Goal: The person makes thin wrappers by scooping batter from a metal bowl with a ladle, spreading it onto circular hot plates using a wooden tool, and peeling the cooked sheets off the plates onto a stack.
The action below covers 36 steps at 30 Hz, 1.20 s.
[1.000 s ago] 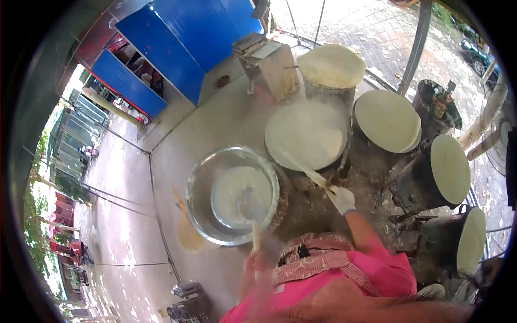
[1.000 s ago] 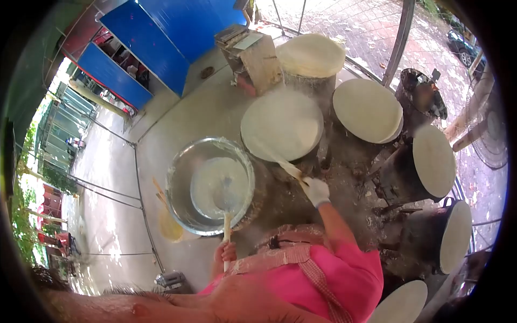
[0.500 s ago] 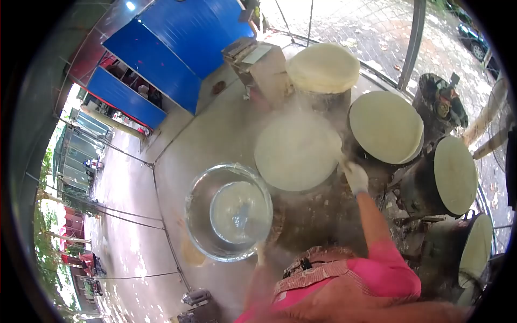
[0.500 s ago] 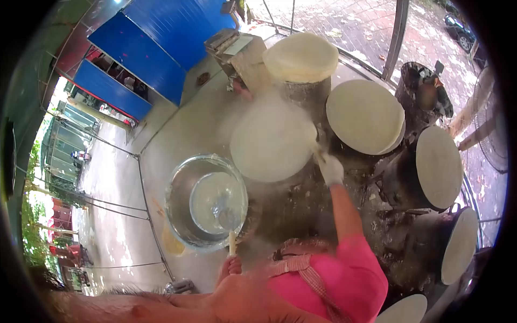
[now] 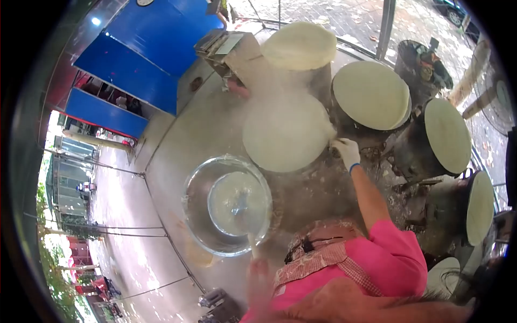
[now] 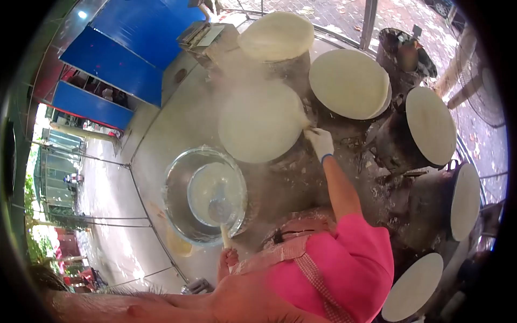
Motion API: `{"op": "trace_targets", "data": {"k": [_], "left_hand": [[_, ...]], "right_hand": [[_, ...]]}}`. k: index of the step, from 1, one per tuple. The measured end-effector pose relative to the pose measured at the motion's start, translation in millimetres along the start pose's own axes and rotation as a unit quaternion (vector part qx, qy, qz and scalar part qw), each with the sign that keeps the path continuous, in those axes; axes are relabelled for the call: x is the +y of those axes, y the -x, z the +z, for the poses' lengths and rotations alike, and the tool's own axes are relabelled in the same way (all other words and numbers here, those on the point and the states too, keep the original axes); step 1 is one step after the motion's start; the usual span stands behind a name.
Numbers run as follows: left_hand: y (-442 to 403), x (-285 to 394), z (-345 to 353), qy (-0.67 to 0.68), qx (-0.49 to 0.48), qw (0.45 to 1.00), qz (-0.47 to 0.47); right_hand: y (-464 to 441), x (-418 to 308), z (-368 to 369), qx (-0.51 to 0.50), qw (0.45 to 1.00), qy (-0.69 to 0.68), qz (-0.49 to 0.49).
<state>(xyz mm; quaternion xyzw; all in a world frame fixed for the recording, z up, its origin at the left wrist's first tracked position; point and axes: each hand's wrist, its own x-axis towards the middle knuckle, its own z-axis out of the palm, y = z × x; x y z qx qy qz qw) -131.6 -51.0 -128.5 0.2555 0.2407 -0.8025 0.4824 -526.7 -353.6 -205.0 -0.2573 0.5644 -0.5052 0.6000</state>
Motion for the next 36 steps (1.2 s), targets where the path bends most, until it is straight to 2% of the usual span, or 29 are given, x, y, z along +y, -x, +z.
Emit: {"op": "trace_targets", "data": {"k": [1,4,6,7,8,10,13,17,19,20,21,23,25,26,27,29,31,32,34,36], "left_hand": [[0,3,-1,-0.004,-0.002,1.0,-0.006],[-5,13,4,-0.014,-0.006,1.0,-0.021],[-10,17,10,-0.016,-0.009,0.999,-0.029],[-13,19,11,-0.015,-0.006,0.999,-0.031],[-14,20,14,-0.017,-0.005,0.999,-0.031],[-15,24,21,-0.027,-0.009,0.999,-0.031],[-18,19,35,-0.037,-0.019,0.998,-0.038],[-30,25,51,-0.053,-0.005,0.998,-0.023],[-55,63,27,-0.065,0.093,0.992,0.055],[-68,71,29,-0.074,0.072,0.994,0.021],[-81,76,41,-0.085,0.048,0.995,-0.013],[-106,68,73,-0.145,0.04,0.987,0.059],[-133,52,105,-0.251,0.044,0.952,0.167],[-146,47,119,-0.286,0.049,0.941,0.174],[-156,46,132,-0.32,0.055,0.929,0.18],[-189,66,135,-0.321,0.052,0.943,0.07],[-208,44,146,-0.394,0.113,0.894,0.183],[-214,27,147,-0.394,0.059,0.888,0.231],[-243,3,148,-0.405,0.022,0.874,0.269],[-293,4,129,-0.432,0.068,0.866,0.244]], "right_hand": [[2,6,-7,0.025,0.996,-0.067,0.051],[1,105,21,0.068,0.995,0.032,-0.069],[45,64,36,0.0,0.992,0.125,-0.013],[36,68,25,-0.016,0.977,0.209,-0.039],[38,49,13,0.0,0.946,0.289,-0.146],[7,30,-14,0.044,0.915,0.365,-0.165],[-48,5,-20,0.184,0.839,0.48,-0.175],[-43,1,3,-0.017,0.683,0.678,-0.272],[-34,-5,-19,-0.058,0.653,0.703,-0.276],[-37,-6,-31,-0.074,0.636,0.714,-0.284],[-41,-2,-39,-0.005,0.661,0.696,-0.279],[-40,11,-50,0.134,0.701,0.649,-0.263],[-14,11,-37,0.046,0.666,0.694,-0.27],[-2,13,-31,0.002,0.646,0.714,-0.271],[0,18,-43,-0.002,0.665,0.68,-0.307],[4,21,-60,0.086,0.676,0.677,-0.277],[20,22,-63,0.159,0.678,0.671,-0.256],[34,31,-59,0.125,0.676,0.683,-0.247],[56,57,-39,0.067,0.671,0.705,-0.22],[74,81,-9,0.038,0.718,0.653,-0.238]]}}
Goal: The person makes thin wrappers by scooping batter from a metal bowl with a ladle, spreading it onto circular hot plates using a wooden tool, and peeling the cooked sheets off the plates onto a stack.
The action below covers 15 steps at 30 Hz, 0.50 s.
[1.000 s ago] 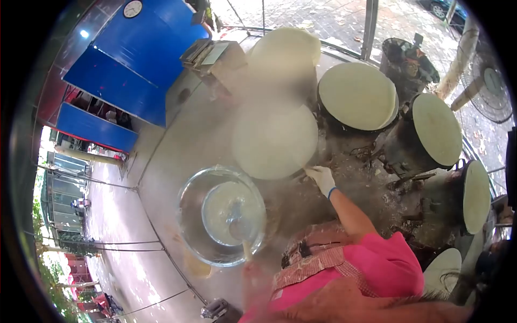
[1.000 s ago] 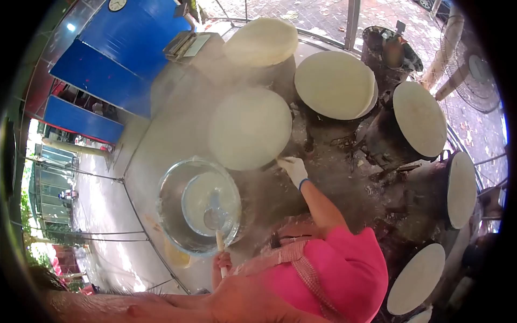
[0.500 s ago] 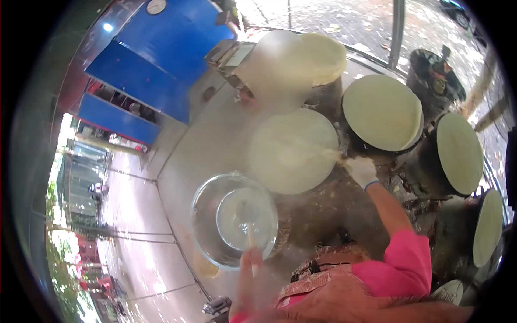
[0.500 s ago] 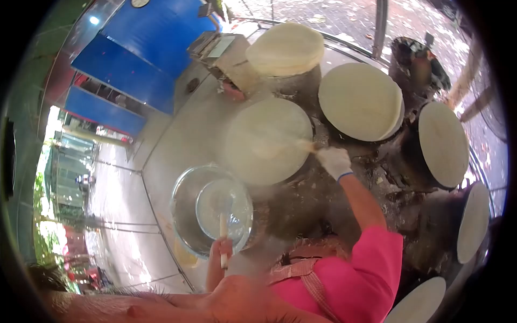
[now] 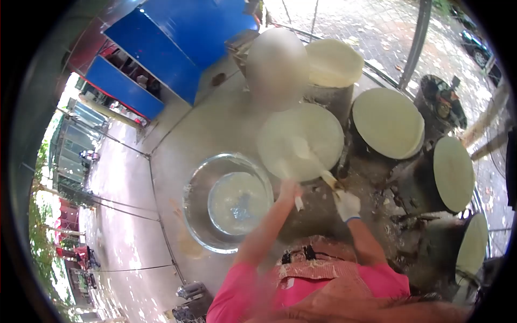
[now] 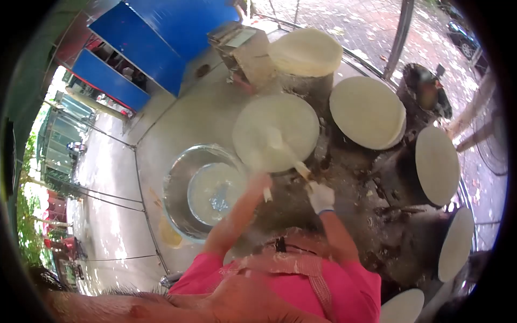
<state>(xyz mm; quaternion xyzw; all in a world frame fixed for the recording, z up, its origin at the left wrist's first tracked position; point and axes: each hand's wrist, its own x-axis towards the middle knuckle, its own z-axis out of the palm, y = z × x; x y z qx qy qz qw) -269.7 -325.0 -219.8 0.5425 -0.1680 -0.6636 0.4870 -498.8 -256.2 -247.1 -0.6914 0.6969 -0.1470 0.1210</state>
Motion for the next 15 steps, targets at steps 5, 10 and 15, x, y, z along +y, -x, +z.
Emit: {"op": "trace_targets", "data": {"k": [5,10,15], "left_hand": [[56,13,-77,0.062,-0.127,0.98,-0.143],[114,29,-112,0.23,-0.145,0.875,-0.4],[123,39,-83,0.369,-0.216,0.755,-0.497]], "right_hand": [[34,-24,-12,0.098,0.995,-0.02,-0.023],[67,-29,-7,0.105,0.99,0.097,-0.002],[112,-25,-18,0.233,0.97,0.073,-0.012]]}}
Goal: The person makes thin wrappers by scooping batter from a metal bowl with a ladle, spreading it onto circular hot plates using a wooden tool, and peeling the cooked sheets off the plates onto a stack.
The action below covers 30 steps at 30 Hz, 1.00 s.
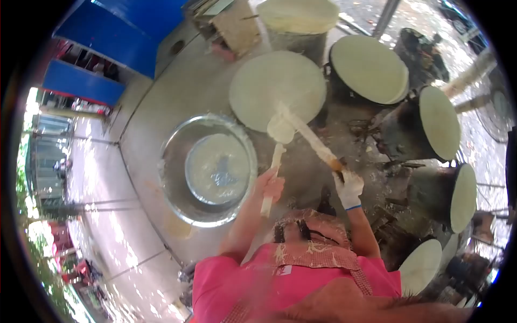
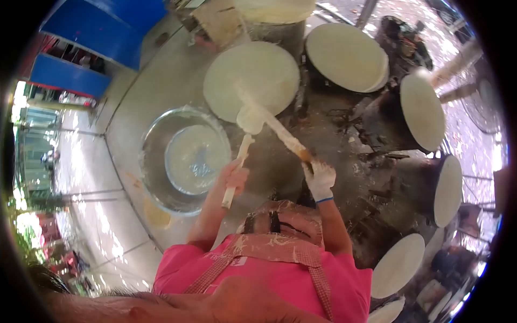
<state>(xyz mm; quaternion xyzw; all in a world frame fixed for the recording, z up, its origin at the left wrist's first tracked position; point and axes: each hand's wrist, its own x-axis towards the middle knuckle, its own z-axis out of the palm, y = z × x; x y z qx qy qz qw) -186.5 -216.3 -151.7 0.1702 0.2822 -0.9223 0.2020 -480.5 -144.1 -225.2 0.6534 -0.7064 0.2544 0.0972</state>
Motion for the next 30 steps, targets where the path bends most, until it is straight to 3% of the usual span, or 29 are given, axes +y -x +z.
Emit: {"op": "trace_targets", "data": {"k": [3,5,7,8,10,13,15,17,19,22,23,26,30], "left_hand": [[-2,-21,17,-0.015,0.081,0.995,-0.05],[-13,-38,13,-0.099,0.097,0.989,-0.049],[-35,-42,-5,-0.11,0.058,0.986,-0.113],[-42,-56,-8,-0.17,0.012,0.98,-0.099],[-68,-81,-4,-0.211,-0.033,0.972,-0.1],[-114,-119,3,-0.15,0.041,0.978,-0.139],[-154,-125,-2,-0.114,0.113,0.973,-0.163],[-193,-135,-9,-0.115,0.13,0.967,-0.184],[-219,-157,-1,-0.107,0.128,0.961,-0.219],[-243,-188,29,-0.195,0.224,0.94,-0.167],[-254,-190,32,-0.185,0.208,0.941,-0.193],[-282,-184,46,-0.168,0.19,0.936,-0.245],[-306,-171,68,-0.175,0.266,0.926,-0.202]], "right_hand": [[14,6,-29,-0.13,0.977,-0.108,0.128],[35,22,-45,-0.089,0.962,-0.119,0.23],[52,55,-53,-0.104,0.908,-0.103,0.393],[60,71,-64,-0.079,0.879,-0.143,0.449],[65,108,-97,-0.037,0.824,-0.225,0.519],[82,171,-143,-0.071,0.765,-0.253,0.588],[123,216,-134,0.011,0.806,-0.209,0.554],[146,249,-159,0.031,0.754,-0.216,0.62],[171,284,-175,0.043,0.771,-0.069,0.631],[189,334,-198,0.067,0.74,-0.043,0.668],[188,348,-203,0.069,0.722,-0.041,0.687],[182,361,-214,0.042,0.739,0.05,0.671],[197,345,-210,0.001,0.79,0.117,0.602]]}}
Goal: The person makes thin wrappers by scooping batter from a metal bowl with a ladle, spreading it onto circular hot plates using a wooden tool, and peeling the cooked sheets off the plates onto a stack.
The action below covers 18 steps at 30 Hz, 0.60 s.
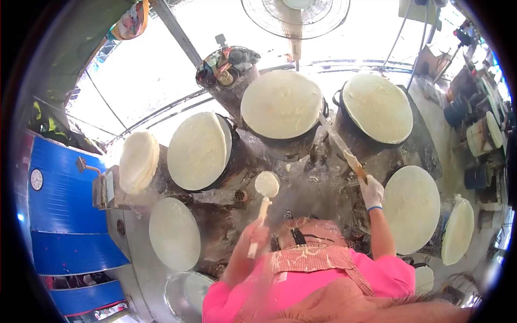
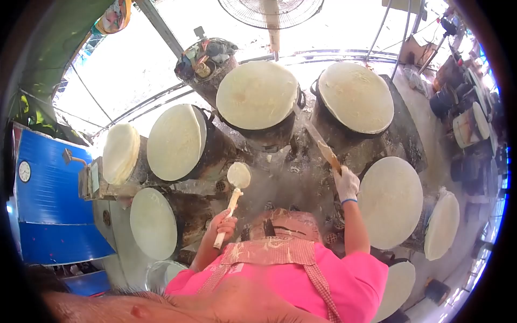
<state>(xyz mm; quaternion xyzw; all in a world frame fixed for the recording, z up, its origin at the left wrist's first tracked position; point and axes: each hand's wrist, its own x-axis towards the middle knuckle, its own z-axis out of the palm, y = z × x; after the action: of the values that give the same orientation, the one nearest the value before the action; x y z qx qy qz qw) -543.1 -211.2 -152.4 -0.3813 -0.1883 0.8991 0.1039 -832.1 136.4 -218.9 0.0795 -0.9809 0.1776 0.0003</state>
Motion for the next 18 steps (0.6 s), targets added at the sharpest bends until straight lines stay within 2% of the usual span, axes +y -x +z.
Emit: {"op": "trace_targets", "data": {"k": [3,4,8,10,13,16,18], "left_hand": [[-3,28,11,-0.081,-0.024,0.994,-0.064],[0,29,19,-0.1,0.004,0.994,-0.037],[1,46,25,-0.118,0.046,0.991,-0.034],[-1,54,18,-0.101,0.061,0.993,-0.028],[1,51,12,-0.127,0.057,0.99,-0.006],[-7,36,0,-0.102,0.053,0.993,0.018],[-13,21,-5,-0.077,0.049,0.995,0.041]], "right_hand": [[25,-4,0,-0.018,0.998,0.02,-0.064],[29,-6,3,-0.023,0.996,0.024,-0.088],[16,-43,15,-0.024,0.989,0.013,-0.145],[-8,-71,21,-0.032,0.982,0.0,-0.187],[-63,-109,36,-0.153,0.959,0.091,-0.219],[-121,-158,43,-0.135,0.927,0.155,-0.313],[-159,-182,44,-0.159,0.905,0.145,-0.366]]}}
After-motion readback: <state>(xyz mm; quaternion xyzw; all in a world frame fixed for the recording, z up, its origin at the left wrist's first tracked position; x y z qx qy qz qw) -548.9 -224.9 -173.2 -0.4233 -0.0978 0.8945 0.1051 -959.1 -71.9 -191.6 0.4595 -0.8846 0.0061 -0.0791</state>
